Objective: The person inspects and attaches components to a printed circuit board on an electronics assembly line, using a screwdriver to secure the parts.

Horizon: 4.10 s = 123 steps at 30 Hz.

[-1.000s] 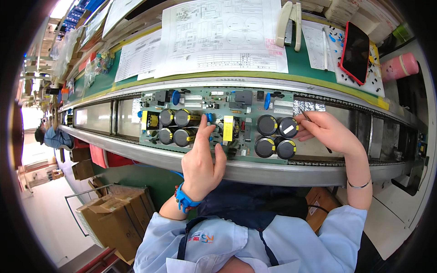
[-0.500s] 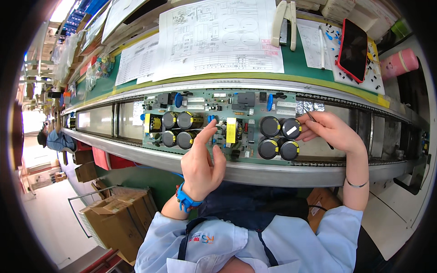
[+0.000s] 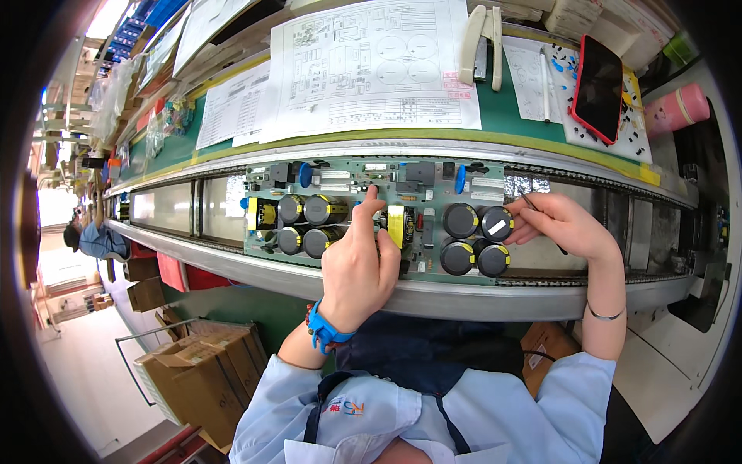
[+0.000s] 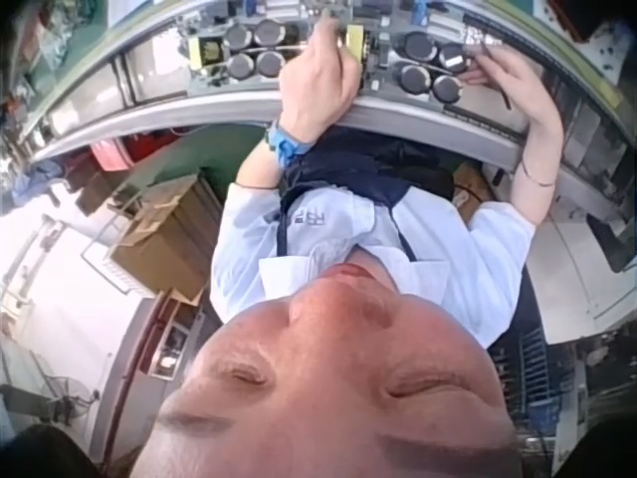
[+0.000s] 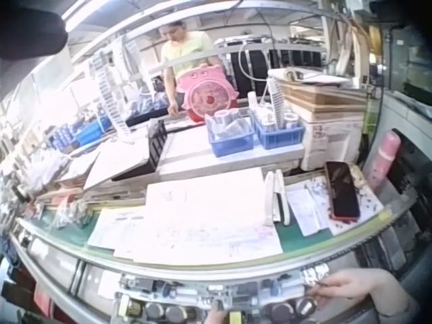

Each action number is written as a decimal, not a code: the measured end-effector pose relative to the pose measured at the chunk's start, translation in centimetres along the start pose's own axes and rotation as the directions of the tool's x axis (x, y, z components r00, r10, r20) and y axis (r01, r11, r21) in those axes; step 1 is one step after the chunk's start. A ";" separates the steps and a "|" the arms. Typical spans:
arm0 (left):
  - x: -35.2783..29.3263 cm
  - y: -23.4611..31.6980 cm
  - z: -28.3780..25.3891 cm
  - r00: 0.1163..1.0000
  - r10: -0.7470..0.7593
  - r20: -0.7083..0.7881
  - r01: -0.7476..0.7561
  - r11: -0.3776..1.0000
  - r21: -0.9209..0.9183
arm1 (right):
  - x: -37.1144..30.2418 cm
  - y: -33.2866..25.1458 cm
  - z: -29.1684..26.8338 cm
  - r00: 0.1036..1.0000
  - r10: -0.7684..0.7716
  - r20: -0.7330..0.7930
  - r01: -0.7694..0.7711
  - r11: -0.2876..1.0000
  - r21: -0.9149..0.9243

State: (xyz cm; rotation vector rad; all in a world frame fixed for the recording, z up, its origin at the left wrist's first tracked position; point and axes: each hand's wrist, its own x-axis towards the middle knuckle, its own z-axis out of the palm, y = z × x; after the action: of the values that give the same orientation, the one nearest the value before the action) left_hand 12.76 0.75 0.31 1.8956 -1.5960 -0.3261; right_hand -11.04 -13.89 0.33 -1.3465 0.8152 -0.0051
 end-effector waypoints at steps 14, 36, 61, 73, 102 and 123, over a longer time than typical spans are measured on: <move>0.1 0.0 -0.4 1.000 0.008 0.004 -0.008 1.000 -0.001 | -0.3 -0.1 0.0 1.000 -0.006 -0.014 0.005 1.000 -0.028; -5.3 -3.4 1.2 0.756 0.596 -0.273 -0.653 0.716 -0.247 | -3.6 -6.8 -0.5 0.577 -0.631 -0.519 0.153 0.707 -0.690; -5.3 -4.4 1.8 0.740 0.578 -0.344 -0.670 0.680 -0.298 | 7.0 -8.4 7.5 0.730 -0.675 -0.108 0.418 0.566 -0.711; -5.2 -4.4 1.8 0.739 0.583 -0.336 -0.671 0.682 -0.291 | 6.3 -7.9 6.7 0.760 -0.631 -0.158 0.367 0.617 -0.696; -5.3 -3.7 1.6 0.764 0.594 -0.252 -0.645 0.696 -0.314 | 3.6 -6.8 4.2 0.728 -0.667 -0.155 0.340 0.549 -0.763; -5.4 -3.9 1.3 0.788 0.579 -0.210 -0.615 0.735 -0.284 | -0.3 -5.2 2.0 0.614 -0.681 -0.399 0.273 0.657 -0.703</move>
State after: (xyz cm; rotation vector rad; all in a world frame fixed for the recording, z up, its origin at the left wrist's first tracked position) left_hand 13.85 5.76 -4.15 1.0384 -1.8378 -0.1917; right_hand -7.92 -13.44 4.90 -2.2123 1.0082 -0.7849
